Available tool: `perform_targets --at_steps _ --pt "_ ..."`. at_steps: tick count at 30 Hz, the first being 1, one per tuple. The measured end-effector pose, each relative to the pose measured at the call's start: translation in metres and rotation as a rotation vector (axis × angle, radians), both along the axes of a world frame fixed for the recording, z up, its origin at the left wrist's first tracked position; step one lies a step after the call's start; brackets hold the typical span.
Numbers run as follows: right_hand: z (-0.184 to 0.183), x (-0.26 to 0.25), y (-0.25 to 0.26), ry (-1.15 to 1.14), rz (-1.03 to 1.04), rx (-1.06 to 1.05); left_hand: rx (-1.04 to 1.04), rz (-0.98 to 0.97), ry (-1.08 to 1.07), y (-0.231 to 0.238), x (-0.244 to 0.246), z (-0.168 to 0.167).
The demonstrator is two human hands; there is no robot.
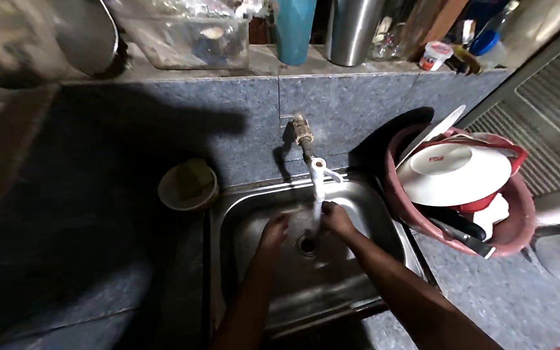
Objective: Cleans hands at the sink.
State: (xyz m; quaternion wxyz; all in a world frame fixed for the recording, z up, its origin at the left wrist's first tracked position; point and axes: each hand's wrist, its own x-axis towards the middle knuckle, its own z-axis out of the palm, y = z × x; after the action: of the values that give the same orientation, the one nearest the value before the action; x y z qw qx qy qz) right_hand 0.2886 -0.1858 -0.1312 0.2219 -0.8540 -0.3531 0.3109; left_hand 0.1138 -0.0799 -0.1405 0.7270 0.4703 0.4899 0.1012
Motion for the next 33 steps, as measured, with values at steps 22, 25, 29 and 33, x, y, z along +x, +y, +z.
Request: perform_targets --at_steps 22,25,29,33 --pt "-0.087 -0.123 0.062 -0.226 0.476 0.119 0.053 0.369 -0.345 0.018 -0.042 0.034" --pt "-0.089 -0.109 0.053 -0.149 0.848 0.178 0.018 0.341 -0.355 0.016 -0.046 0.034" --pt "-0.065 -0.042 0.011 -0.109 0.826 -0.052 0.013 0.379 -0.279 0.017 -0.062 0.035" --pt "-0.012 -0.023 0.005 -0.134 0.489 -0.176 0.008 0.355 -0.123 0.006 -0.044 0.003"
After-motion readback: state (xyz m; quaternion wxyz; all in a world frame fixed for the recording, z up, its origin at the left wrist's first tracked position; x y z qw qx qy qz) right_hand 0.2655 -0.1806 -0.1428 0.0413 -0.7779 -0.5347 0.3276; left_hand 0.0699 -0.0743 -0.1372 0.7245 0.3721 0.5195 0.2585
